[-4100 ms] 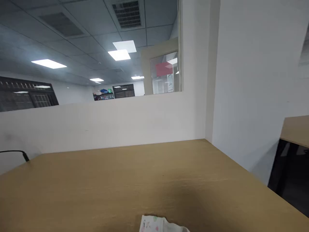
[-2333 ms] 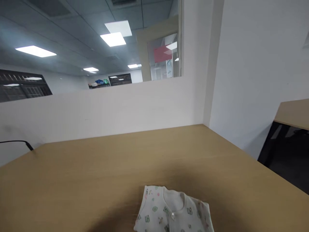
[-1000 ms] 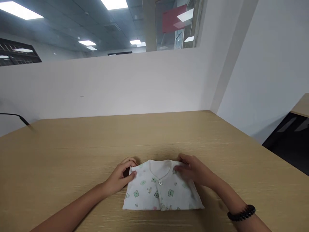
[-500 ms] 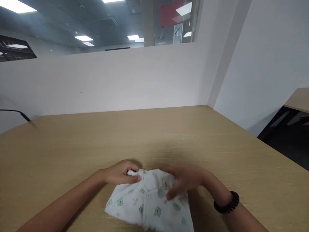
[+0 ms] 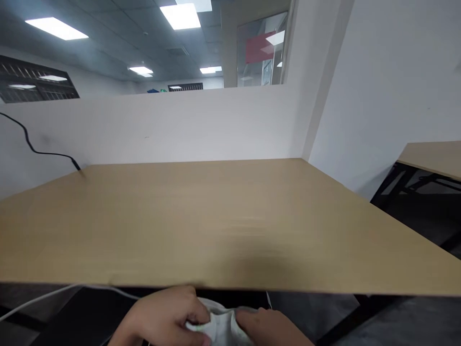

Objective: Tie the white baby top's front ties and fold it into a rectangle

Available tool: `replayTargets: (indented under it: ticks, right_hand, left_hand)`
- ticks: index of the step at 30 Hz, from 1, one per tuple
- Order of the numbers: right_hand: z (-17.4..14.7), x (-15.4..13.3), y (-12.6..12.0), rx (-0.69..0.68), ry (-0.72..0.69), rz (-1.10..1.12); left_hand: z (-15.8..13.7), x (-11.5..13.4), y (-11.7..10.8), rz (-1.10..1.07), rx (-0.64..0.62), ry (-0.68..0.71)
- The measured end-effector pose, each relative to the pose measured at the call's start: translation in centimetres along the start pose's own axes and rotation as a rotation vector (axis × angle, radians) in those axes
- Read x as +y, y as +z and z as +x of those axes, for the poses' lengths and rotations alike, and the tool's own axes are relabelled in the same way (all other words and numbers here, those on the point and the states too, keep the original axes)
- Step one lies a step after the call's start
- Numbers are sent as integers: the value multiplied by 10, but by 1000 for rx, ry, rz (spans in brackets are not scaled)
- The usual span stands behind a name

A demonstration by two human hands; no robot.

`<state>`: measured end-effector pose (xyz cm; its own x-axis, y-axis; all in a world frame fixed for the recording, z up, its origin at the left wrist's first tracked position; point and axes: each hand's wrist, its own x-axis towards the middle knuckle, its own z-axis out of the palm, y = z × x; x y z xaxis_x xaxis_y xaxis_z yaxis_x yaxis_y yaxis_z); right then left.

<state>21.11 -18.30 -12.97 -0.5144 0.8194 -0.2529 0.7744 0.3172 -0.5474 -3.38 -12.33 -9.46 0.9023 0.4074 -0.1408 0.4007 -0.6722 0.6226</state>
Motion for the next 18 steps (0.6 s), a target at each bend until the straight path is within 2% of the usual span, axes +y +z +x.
replayTargets:
  ticks: [2, 3, 5, 7, 9, 12, 14, 18]
  right_hand:
    - [-5, 3, 33, 6, 89, 37]
    - [-4, 5, 49, -8, 166, 36]
    - [5, 7, 76, 48, 283, -38]
    - [17, 3, 93, 222, 289, -126]
    - [27, -7, 102, 342, 199, -99]
    - [33, -23, 109, 261, 50, 42]
    - [35, -27, 113, 198, 35, 112]
    - [39, -12, 122, 259, 18, 213]
  left_hand:
    - [-13, -3, 42, -101, -15, 34]
    - [-16, -7, 62, -118, -7, -7]
    - [-17, -19, 98, -55, 106, -240]
    - [-13, -31, 121, 64, 298, -493]
    - [-10, -37, 129, 118, 390, -600]
    - [-13, -38, 124, 161, 428, -604]
    - [-18, -39, 119, 193, 445, -606]
    - [-17, -56, 124, 164, 489, -674]
